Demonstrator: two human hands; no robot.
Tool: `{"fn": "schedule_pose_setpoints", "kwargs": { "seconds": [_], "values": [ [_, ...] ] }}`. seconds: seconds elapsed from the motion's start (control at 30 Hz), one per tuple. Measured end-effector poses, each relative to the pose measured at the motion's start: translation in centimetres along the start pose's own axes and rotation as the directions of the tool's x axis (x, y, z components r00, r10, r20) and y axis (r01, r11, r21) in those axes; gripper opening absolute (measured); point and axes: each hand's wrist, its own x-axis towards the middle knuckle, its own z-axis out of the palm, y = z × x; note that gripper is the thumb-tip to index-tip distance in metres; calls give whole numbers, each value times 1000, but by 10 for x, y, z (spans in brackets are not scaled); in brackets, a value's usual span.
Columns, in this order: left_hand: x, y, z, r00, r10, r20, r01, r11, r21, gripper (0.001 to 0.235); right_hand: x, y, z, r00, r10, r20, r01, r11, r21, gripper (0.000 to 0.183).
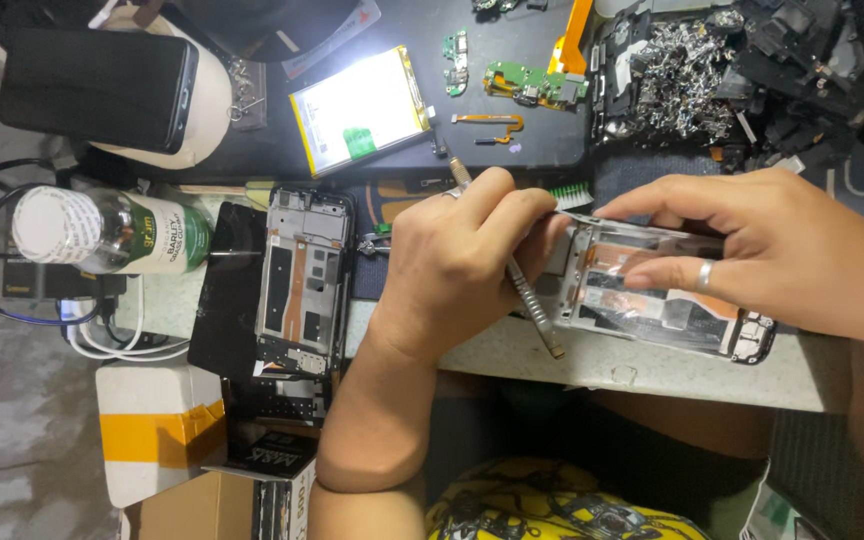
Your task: The person uses a precision screwdriver to remove screws and a metal spudger to pry and separate internal components of a disassembled smartphone. They handle the phone chassis, ribbon cables, and small screws, placing removed parts on the workbench.
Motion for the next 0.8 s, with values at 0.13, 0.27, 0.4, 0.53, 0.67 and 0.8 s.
{"fn": "schedule_pose_setpoints", "kwargs": {
  "seconds": [0.13, 0.27, 0.4, 0.53, 0.67, 0.8],
  "values": [
    [-2, -1, 2, 999, -15, 30, 15, 1000, 1, 17, 1, -7, 3, 999, 2, -41, -2, 1000, 16, 34],
    [-2, 0, 2, 999, -19, 48, 21, 999, -38, 16, 2, -7, 1, 997, 74, 7, -75, 997, 30, 29],
    [-3, 0, 1, 998, 10, 70, -3, 995, -96, 13, 3, -5, 0, 999, 39, 33, -41, 998, 48, 29],
    [-4, -1, 3, 993, 17, 115, -6, 995, -96, 14, 4, -3, 1, 997, 53, 49, -55, 997, 55, 29],
    [-3, -1, 1, 992, 56, 114, -49, 997, -62, 15, 3, -4, 1, 996, 78, 49, -83, 992, 97, 29],
    [-2, -1, -3, 985, 127, 117, -113, 986, -125, 18, 2, -6, 1, 993, 102, 57, -108, 988, 112, 29]
  ]
}}
